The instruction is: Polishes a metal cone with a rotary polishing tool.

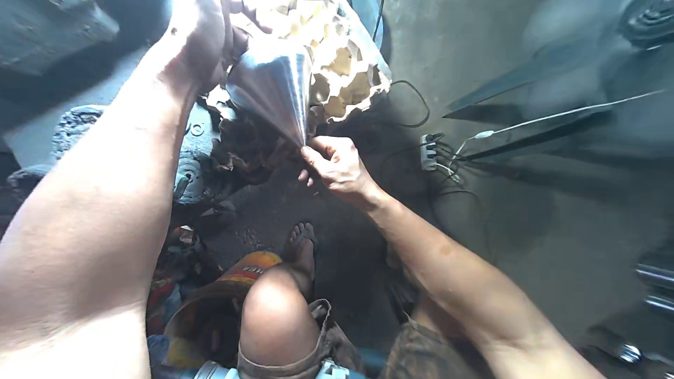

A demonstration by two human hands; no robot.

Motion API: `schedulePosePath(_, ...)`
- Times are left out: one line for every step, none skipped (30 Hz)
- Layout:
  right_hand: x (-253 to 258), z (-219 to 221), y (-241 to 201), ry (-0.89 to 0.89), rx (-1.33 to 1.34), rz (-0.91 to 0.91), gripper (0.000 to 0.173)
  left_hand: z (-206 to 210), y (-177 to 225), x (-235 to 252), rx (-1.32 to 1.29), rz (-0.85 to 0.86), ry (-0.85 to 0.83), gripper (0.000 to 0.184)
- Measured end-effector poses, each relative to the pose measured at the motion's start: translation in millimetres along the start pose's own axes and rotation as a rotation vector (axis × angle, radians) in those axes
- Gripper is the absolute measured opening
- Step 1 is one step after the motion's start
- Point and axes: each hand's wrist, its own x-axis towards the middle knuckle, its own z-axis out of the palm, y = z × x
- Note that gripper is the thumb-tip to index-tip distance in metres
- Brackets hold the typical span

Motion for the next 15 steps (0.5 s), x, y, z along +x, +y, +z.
schedulePosePath(0,1,0,0.009,-0.023,-0.004,0.02,-1,-4,1,-0.03,0.008,-0.011,0.036)
schedulePosePath(-1,1,1,0.02,-0.045,-0.02,0.019,-3,-6,2,-0.037,0.017,-0.023,0.039)
schedulePosePath(-1,2,2,0.026,-0.059,-0.033,0.019,-4,-9,3,-0.047,0.032,-0.032,0.04)
schedulePosePath(-1,2,2,0.031,-0.068,-0.04,0.019,-5,-12,5,-0.066,0.049,-0.037,0.042)
schedulePosePath(-1,3,2,0.036,-0.075,-0.045,0.019,-6,-13,5,-0.083,0.057,-0.034,0.042)
schedulePosePath(-1,4,2,0.041,-0.078,-0.052,0.019,-6,-14,5,-0.096,0.076,-0.029,0.042)
schedulePosePath(-2,4,2,0.045,-0.076,-0.057,0.019,-6,-16,4,-0.103,0.096,-0.028,0.042)
schedulePosePath(-2,4,2,0.052,-0.074,-0.061,0.018,-6,-15,3,-0.097,0.097,-0.021,0.041)
schedulePosePath(-2,5,3,0.059,-0.074,-0.068,0.018,-6,-17,4,-0.097,0.095,-0.02,0.041)
schedulePosePath(-2,5,4,0.063,-0.074,-0.077,0.018,-8,-20,5,-0.107,0.098,-0.026,0.04)
schedulePosePath(-2,6,4,0.068,-0.075,-0.089,0.017,-9,-23,7,-0.118,0.112,-0.034,0.04)
schedulePosePath(-3,7,3,0.081,-0.086,-0.088,0.017,-10,-25,7,-0.121,0.12,-0.041,0.04)
schedulePosePath(-6,10,-4,0.102,-0.111,-0.038,0.016,-11,-28,7,-0.132,0.12,-0.043,0.041)
schedulePosePath(-9,15,-18,0.123,-0.149,0.066,0.015,-13,-30,7,-0.142,0.128,-0.046,0.04)
schedulePosePath(-12,18,-32,0.125,-0.179,0.177,0.016,-13,-31,7,-0.143,0.124,-0.046,0.04)
